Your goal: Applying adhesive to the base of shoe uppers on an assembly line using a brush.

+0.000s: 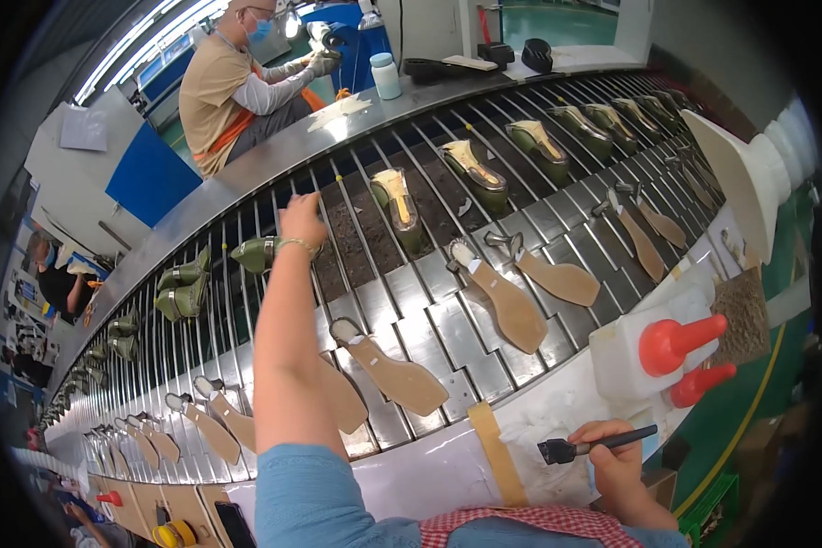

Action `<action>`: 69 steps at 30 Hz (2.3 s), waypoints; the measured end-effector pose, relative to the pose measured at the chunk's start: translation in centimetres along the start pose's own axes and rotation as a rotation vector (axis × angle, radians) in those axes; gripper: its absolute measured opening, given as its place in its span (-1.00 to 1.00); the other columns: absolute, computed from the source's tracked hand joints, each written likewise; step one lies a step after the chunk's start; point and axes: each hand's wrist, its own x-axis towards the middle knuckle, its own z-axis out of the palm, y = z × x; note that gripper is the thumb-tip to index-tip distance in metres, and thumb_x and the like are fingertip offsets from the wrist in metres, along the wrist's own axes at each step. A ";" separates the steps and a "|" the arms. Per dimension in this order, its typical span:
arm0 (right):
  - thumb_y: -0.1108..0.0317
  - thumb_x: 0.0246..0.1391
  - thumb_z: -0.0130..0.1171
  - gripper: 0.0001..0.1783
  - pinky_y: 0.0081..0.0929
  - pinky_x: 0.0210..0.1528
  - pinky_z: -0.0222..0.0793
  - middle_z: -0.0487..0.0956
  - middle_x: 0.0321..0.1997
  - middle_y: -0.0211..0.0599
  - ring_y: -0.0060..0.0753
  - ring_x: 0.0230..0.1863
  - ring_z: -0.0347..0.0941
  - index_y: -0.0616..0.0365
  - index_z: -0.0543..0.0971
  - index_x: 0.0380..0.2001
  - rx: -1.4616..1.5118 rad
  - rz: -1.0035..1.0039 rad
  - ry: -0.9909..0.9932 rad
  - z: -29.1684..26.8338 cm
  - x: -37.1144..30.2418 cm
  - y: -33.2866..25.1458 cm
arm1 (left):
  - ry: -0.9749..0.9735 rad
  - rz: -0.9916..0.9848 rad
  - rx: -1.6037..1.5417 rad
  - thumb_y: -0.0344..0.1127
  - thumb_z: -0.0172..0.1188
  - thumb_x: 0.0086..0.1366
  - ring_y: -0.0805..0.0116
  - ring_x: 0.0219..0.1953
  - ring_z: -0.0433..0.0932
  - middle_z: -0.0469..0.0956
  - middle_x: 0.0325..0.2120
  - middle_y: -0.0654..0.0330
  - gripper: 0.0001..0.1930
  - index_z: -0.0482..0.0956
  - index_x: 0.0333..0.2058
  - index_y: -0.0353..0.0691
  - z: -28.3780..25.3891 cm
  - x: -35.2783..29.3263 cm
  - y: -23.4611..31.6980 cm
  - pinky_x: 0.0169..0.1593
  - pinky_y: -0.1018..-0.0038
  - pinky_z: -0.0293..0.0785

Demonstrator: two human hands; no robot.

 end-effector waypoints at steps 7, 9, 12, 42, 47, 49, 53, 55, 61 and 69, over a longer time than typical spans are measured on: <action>0.43 -0.01 0.24 -0.76 -0.43 -0.02 0.35 0.55 -0.18 -0.09 -0.36 -0.14 0.48 0.27 0.48 -0.27 0.025 0.037 -0.071 0.1 0.3 0.2 | -0.259 -0.125 0.627 -0.33 0.23 0.06 0.14 0.06 0.39 0.43 0.04 0.22 -0.53 0.40 0.00 -0.05 -2.2 -5.2 -6.6 0.07 0.19 0.30; 0.44 -0.02 0.25 -0.76 -0.44 -0.01 0.35 0.55 -0.18 -0.08 -0.36 -0.14 0.48 0.27 0.48 -0.27 0.002 0.034 -0.054 -0.6 -0.5 0.2 | -0.334 -0.192 0.547 -0.19 0.45 -0.18 0.13 0.02 0.41 0.54 -0.16 0.25 -0.46 0.43 -0.17 -0.02 -5.0 -6.6 -4.4 -0.02 0.20 0.37; 0.46 -0.03 0.26 -0.77 -0.45 -0.01 0.35 0.55 -0.18 -0.08 -0.37 -0.14 0.48 0.28 0.48 -0.28 -0.024 0.024 -0.037 -0.1 -1.7 -1.6 | -0.237 -0.280 0.442 -0.13 0.52 -0.33 0.10 -0.01 0.44 0.55 -0.18 0.22 -0.34 0.42 -0.17 -0.06 -6.7 -10.4 -4.3 -0.05 0.22 0.41; 0.42 -0.17 0.28 -0.79 -0.37 -0.22 0.39 0.59 -0.40 -0.17 -0.22 -0.29 0.54 0.20 0.54 -0.39 -1.126 -0.178 0.128 -11.4 -4.3 -3.6 | -0.055 -0.357 -1.677 -0.62 0.37 -0.11 0.27 0.02 0.44 0.45 -0.02 0.11 -0.31 0.31 0.06 -0.33 -17.1 -48.9 18.7 0.11 0.35 0.39; 0.43 -0.14 0.28 -0.82 -0.43 -0.25 0.38 0.57 -0.40 -0.30 -0.40 -0.32 0.52 0.21 0.55 -0.40 -0.914 -0.148 0.179 -12.8 -4.9 -3.3 | -0.007 -0.123 -1.447 -0.56 0.37 -0.06 0.24 0.10 0.37 0.36 0.08 0.11 -0.28 0.25 0.12 -0.29 -13.9 -50.4 21.0 0.19 0.33 0.30; 0.40 -0.09 0.28 -0.82 -0.48 -0.24 0.38 0.54 -0.40 -0.38 -0.49 -0.31 0.48 0.18 0.56 -0.37 -0.338 -0.036 0.241 -13.5 -5.3 -3.0 | 0.025 -0.001 -1.312 -0.49 0.40 -0.06 0.26 0.06 0.40 0.38 0.05 0.12 -0.25 0.24 0.12 -0.29 -13.5 -50.8 21.7 0.17 0.35 0.31; 0.24 -0.03 0.31 -0.75 -0.50 -0.21 0.42 0.54 -0.41 -0.38 -0.44 -0.31 0.49 0.11 0.55 -0.31 0.273 0.245 0.395 -14.7 -5.9 -1.0 | 0.104 0.002 -1.226 -0.35 0.48 -0.11 0.29 0.02 0.42 0.39 -0.02 0.10 -0.24 0.26 0.06 -0.28 -14.4 -51.6 24.0 0.11 0.41 0.35; 0.17 -0.02 0.32 -0.75 -0.47 -0.25 0.43 0.54 -0.42 -0.43 -0.42 -0.32 0.50 0.07 0.54 -0.36 0.344 0.303 0.411 -15.6 -5.6 0.7 | 0.059 -0.185 -1.534 -0.38 0.48 -0.12 0.25 0.05 0.41 0.36 0.02 0.07 -0.21 0.21 0.07 -0.26 -14.6 -52.6 24.8 0.12 0.37 0.36; 0.11 0.00 0.28 -0.72 -0.47 -0.38 0.47 0.57 -0.54 -0.33 -0.35 -0.44 0.54 0.08 0.53 -0.43 0.750 0.303 0.346 -16.5 -5.4 2.7 | 0.152 -0.270 -1.811 -0.54 0.43 -0.13 0.13 0.07 0.39 0.26 0.08 -0.03 -0.21 0.16 0.07 -0.20 -10.6 -54.7 24.0 0.13 0.31 0.40; 0.31 0.13 0.13 -0.79 -0.47 -0.01 0.40 0.56 -0.19 -0.16 -0.42 -0.12 0.50 0.21 0.47 -0.24 0.328 -0.111 -0.077 -4.7 -13.2 -4.1 | 0.096 0.092 -1.315 -0.63 0.30 -0.05 0.18 0.08 0.36 0.17 0.12 0.00 -0.32 0.18 0.06 -0.23 -11.1 -54.7 25.6 0.12 0.36 0.39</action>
